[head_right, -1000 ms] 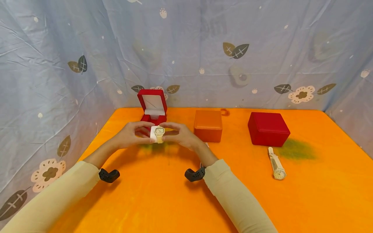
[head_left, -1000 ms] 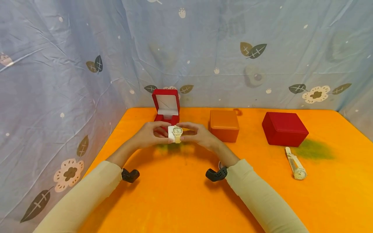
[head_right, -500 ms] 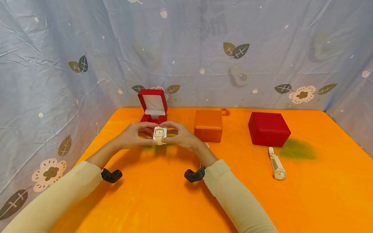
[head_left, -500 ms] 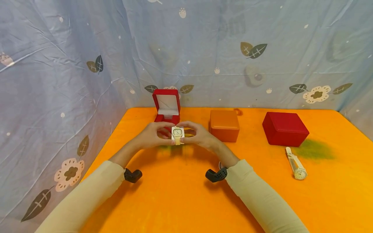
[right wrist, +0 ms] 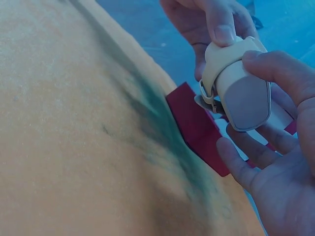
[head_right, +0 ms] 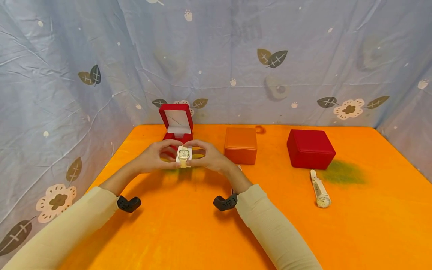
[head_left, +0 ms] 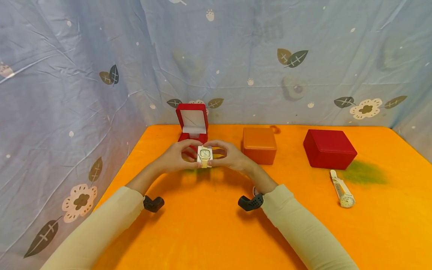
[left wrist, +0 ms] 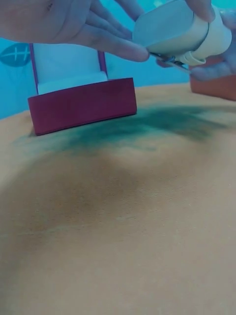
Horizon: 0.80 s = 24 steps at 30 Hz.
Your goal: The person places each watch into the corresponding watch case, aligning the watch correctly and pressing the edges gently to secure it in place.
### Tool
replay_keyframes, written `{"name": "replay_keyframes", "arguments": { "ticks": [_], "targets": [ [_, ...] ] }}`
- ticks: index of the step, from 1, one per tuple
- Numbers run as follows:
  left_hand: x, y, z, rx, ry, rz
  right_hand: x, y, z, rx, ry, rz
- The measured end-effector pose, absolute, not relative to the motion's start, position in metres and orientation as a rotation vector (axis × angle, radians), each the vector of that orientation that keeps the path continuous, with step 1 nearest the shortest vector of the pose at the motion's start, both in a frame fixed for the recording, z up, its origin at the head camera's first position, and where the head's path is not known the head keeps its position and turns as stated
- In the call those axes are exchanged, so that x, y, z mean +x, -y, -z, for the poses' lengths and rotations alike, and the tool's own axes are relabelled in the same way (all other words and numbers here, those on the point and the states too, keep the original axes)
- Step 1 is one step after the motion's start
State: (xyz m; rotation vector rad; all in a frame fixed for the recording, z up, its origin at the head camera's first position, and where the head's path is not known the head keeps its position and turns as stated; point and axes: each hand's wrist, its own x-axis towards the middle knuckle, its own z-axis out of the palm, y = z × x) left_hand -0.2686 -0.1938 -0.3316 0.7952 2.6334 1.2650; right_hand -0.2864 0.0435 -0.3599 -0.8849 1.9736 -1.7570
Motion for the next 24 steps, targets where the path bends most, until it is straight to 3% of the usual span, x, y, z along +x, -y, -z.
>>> {"name": "replay_keyframes", "arguments": {
  "ticks": [24],
  "targets": [
    [-0.276, 0.211, 0.320, 0.745, -2.763, -1.153, -0.285, -0.051, 0.356, -0.802, -2.171, 1.703]
  ]
}}
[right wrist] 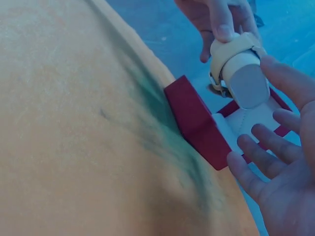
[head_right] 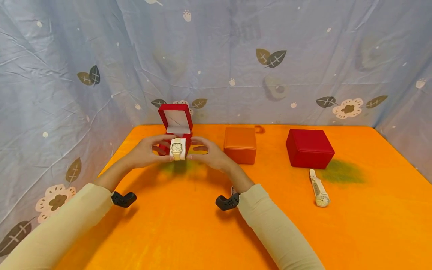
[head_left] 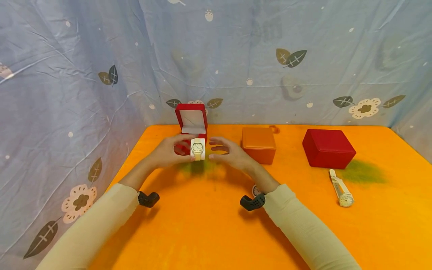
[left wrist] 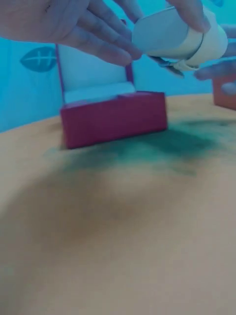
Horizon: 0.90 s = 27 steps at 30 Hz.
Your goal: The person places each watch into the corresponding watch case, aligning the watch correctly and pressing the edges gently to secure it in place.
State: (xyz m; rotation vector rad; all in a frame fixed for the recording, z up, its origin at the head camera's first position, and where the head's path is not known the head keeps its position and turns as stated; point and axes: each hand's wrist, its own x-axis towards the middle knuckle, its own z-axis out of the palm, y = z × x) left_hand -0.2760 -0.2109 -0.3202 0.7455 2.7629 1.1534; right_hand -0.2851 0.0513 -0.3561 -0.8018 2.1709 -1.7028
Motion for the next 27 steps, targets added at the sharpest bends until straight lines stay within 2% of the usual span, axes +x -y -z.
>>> {"name": "replay_keyframes", "arguments": {
  "ticks": [10, 27],
  "targets": [
    [-0.300, 0.233, 0.309, 0.547, -2.772, -1.057, -0.282, -0.078, 0.347, -0.783, -2.239, 1.697],
    [-0.339, 0.241, 0.316, 0.561, -2.735, -0.860, -0.277, -0.083, 0.342, -0.831, -2.220, 1.705]
  ]
}}
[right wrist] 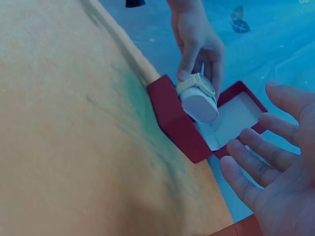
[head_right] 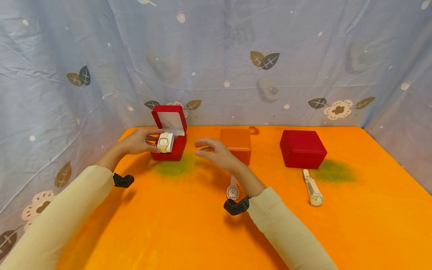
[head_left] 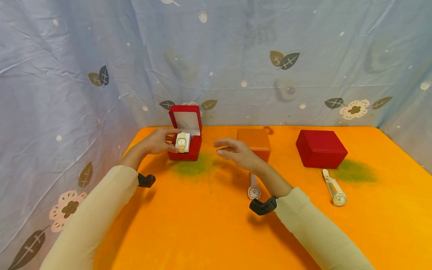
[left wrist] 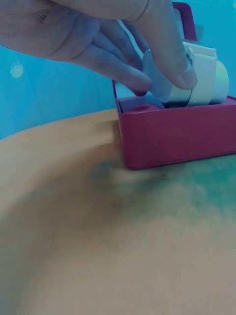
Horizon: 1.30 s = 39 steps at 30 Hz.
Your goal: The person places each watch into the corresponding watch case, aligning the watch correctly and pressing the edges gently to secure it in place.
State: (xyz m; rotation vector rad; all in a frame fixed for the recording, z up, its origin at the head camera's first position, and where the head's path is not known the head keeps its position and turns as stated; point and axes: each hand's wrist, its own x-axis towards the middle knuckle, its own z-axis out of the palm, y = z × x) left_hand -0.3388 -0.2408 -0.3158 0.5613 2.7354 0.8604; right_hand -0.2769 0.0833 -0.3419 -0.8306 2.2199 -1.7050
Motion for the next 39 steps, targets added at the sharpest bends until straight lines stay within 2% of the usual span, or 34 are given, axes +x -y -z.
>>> {"name": "replay_keyframes", "arguments": {
  "ticks": [12, 25, 39],
  "targets": [
    [-0.345, 0.238, 0.314, 0.589, -2.730, -0.698, -0.281, -0.070, 0.347, -0.777, -2.170, 1.700],
    [-0.353, 0.233, 0.318, 0.467, -2.705, -0.666, -0.293, -0.046, 0.357, -0.634, -2.300, 1.604],
    [-0.356, 0.228, 0.316, 0.568, -2.718, -0.591, -0.305, -0.015, 0.362, -0.584, -2.626, 1.358]
  ]
}}
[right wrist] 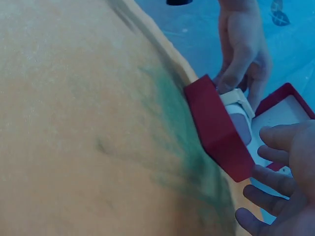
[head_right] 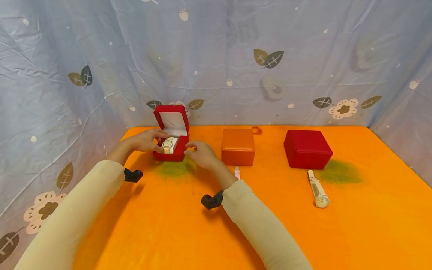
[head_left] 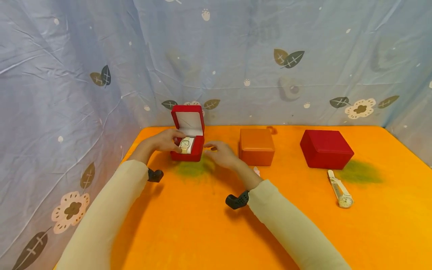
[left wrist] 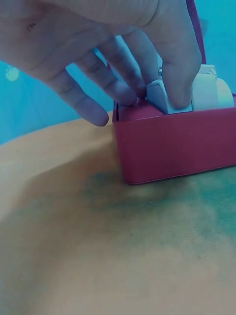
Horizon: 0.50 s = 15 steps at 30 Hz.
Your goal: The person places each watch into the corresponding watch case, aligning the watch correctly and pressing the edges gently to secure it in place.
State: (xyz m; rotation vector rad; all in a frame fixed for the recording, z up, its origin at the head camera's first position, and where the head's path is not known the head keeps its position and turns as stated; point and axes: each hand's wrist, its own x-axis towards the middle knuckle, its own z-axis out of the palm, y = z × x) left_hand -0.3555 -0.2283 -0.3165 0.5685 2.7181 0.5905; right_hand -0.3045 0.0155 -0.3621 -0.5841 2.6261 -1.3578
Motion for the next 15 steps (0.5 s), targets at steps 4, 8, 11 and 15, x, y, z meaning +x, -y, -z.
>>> {"name": "replay_keyframes", "arguments": {
  "ticks": [4, 8, 11, 15],
  "targets": [
    [-0.354, 0.226, 0.314, 0.592, -2.720, -0.549, -0.307, -0.008, 0.366, -0.633, -2.664, 1.217],
    [-0.353, 0.224, 0.313, 0.608, -2.703, -0.509, -0.307, -0.001, 0.368, -0.690, -2.719, 0.992],
    [-0.353, 0.224, 0.313, 0.612, -2.693, -0.481, -0.306, 0.003, 0.367, -0.689, -2.751, 0.885],
    [-0.351, 0.225, 0.314, 0.594, -2.696, -0.462, -0.304, 0.008, 0.363, -0.704, -2.760, 0.810]
  ]
}}
